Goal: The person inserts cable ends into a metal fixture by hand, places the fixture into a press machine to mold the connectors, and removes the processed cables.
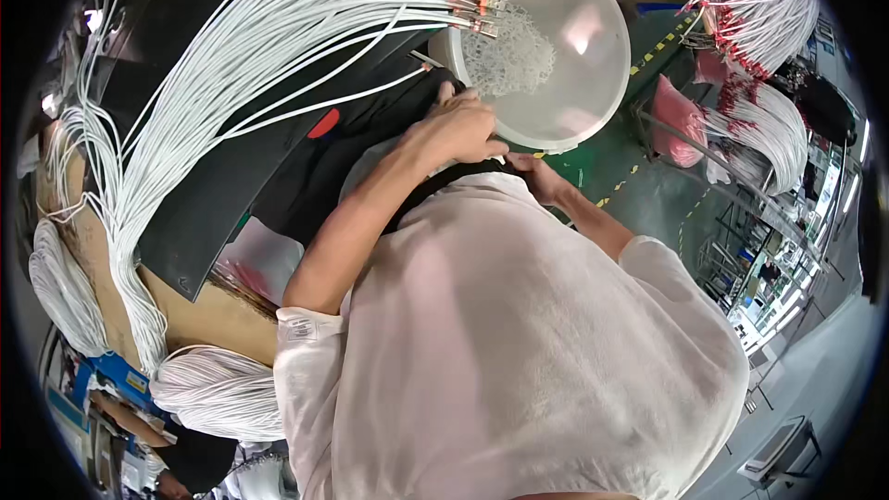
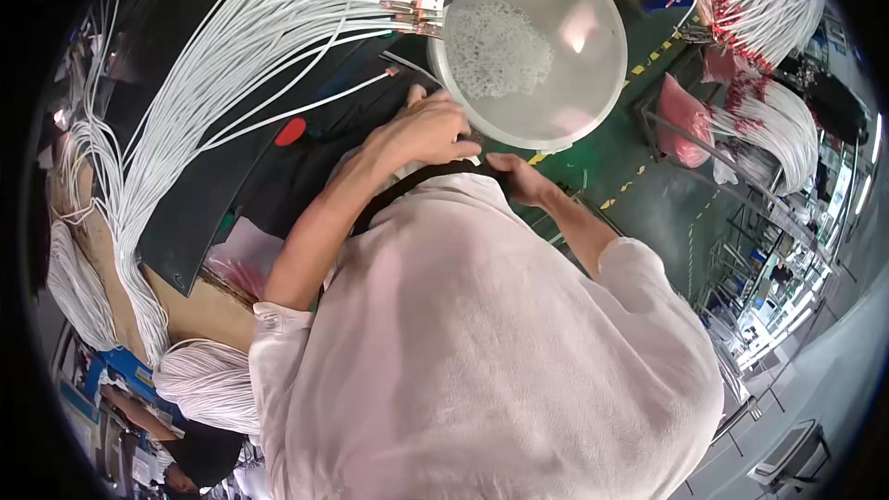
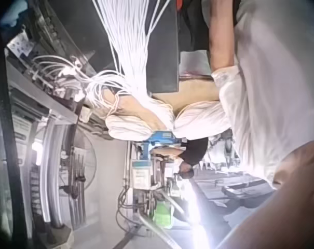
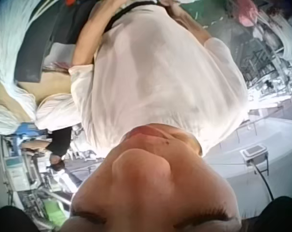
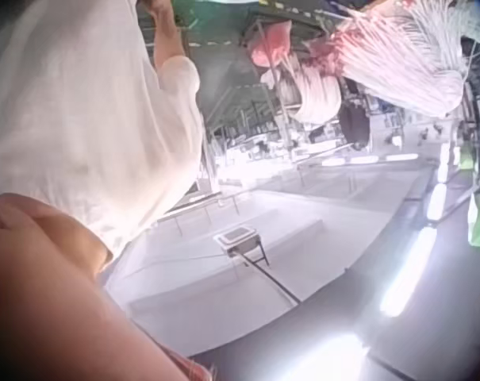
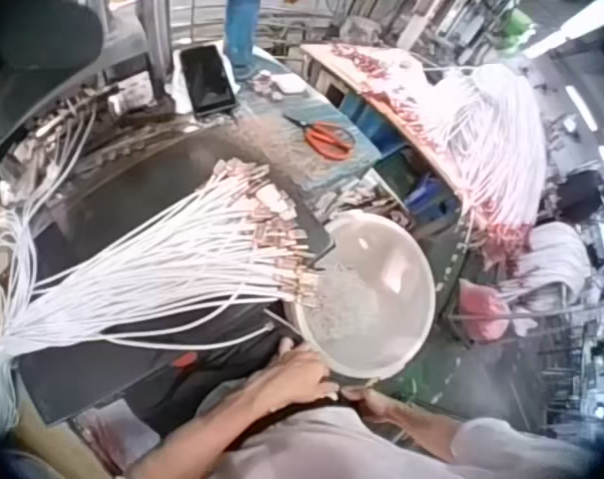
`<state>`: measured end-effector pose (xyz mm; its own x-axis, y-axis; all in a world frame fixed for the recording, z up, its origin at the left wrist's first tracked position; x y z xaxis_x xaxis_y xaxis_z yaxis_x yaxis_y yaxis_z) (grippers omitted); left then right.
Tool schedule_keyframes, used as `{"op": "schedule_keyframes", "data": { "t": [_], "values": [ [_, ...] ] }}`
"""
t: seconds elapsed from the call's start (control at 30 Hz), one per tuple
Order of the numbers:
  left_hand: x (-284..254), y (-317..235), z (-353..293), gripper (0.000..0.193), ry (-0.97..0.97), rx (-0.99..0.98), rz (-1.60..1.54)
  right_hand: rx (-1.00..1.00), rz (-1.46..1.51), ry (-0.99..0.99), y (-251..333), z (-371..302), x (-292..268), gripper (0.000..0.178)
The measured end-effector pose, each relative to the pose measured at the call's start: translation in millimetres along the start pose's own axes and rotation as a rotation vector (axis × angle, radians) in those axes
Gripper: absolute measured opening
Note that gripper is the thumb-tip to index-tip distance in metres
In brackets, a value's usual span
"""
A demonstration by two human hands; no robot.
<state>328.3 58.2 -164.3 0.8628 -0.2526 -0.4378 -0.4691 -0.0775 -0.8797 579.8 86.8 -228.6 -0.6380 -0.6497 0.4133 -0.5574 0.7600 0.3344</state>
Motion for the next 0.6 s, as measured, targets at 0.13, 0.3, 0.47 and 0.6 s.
{"op": "schedule_keyframes", "data": {
  "t": [0.13,0.3,0.47,0.6],
  "values": [
    [3.2,-10.0,13.3,0.02,0.359,-0.098,0.076,-0.05,0.146,-0.058,-20.7,4.7,19.8,0.048],
    [10.8,-16.3,29.6,0.02,0.47,-0.046,0.135,-0.377,-0.015,-0.057,-22.9,-21.7,30.2,0.065],
    [18.3,-11.0,40.6,0.021,0.669,-0.116,0.027,-0.353,-0.482,-0.008,-19.7,-50.0,21.3,0.083],
    [21.3,-4.7,46.8,0.021,0.713,-0.157,-0.051,-0.236,-0.642,0.073,-20.3,-37.8,16.8,0.092]
  ]
}}
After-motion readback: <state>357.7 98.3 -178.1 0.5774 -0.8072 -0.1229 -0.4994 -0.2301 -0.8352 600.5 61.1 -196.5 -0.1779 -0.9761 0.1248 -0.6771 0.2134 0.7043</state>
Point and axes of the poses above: each hand's wrist, its own z-axis towards the middle knuckle, its own x-axis out of the palm, y = z × x, the point moved 3 cm from there along z, towards the middle knuckle, and after that the axes turned 8 degrees about -z, right-handed, at the moved point
